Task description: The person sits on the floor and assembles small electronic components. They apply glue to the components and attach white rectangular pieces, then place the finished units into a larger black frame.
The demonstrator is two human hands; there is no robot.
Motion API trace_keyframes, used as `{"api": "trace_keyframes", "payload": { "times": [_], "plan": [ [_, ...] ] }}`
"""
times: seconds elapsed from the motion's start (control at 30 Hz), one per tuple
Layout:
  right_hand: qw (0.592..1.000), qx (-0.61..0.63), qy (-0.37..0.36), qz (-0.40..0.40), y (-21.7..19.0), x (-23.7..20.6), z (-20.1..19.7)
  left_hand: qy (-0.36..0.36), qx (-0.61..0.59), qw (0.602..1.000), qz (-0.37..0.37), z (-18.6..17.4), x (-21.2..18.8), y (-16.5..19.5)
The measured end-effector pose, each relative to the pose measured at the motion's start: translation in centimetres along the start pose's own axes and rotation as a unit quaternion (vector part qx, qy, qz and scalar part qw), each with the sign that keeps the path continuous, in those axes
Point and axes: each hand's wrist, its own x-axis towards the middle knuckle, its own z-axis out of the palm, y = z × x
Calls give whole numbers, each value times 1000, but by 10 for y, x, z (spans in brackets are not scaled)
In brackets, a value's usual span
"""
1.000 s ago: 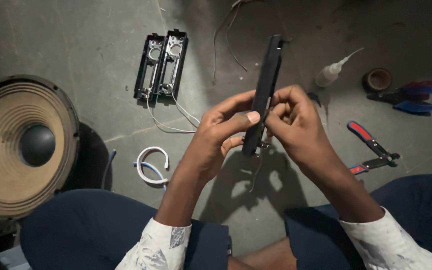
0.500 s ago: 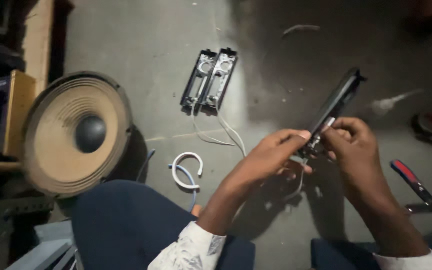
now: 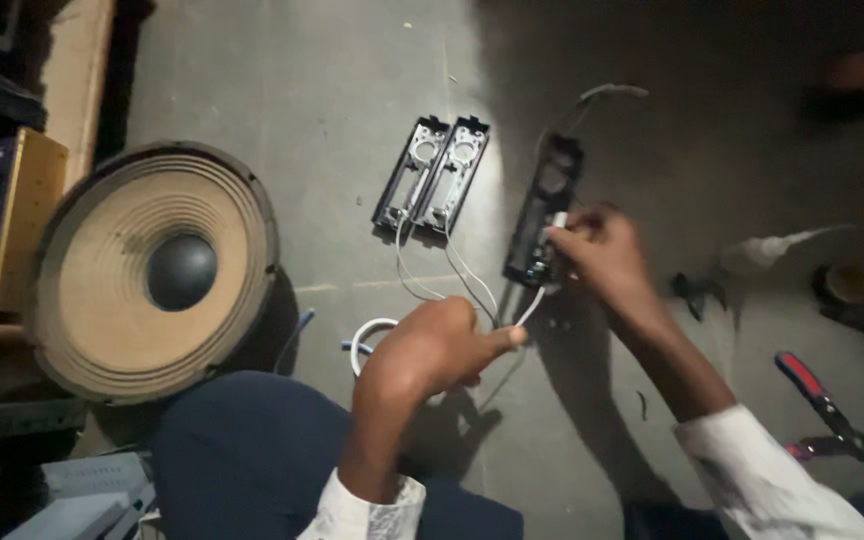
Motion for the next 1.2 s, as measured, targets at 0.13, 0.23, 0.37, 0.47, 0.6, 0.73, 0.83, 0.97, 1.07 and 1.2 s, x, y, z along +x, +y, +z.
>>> {"api": "trace_keyframes", "payload": {
  "times": [0.13, 0.23, 0.37, 0.47, 0.6, 0.73, 0.83, 0.97, 1.07, 1.2],
  "plan": [
    [984, -176, 39, -3, -14, 46, 54, 104, 52, 993, -36, 4, 11, -15],
    [970, -233, 55, -30, -17, 63, 72, 69, 44, 994, -69, 3, 15, -16],
    [983, -142, 46, -106, -15, 59, 78, 114, 53, 987, -101, 0, 11, -13],
    [986, -124, 26, -112, -13, 41, 66, 229, 136, 961, -81, -2, 7, -12],
    [990, -74, -68, -98, -14, -27, 10, 214, 97, 970, -69, 2, 3, -10],
    [992, -95, -46, 73, 14, -119, -89, 169, 103, 979, -55, 7, 2, -5],
    [988, -85, 64, 113, 75, -176, -185, 148, 124, 980, -38, 13, 5, -1],
    [934, -165, 204, 242, 157, -232, -278, 138, 155, 978, -21, 28, 14, 7],
    [902, -225, 325, 175, 184, -328, -333, 130, 174, 976, -18, 45, 17, 19],
    [800, -331, 422, 270, 177, -445, -361, 113, 205, 972, -16, 51, 14, 35]
  ]
}}
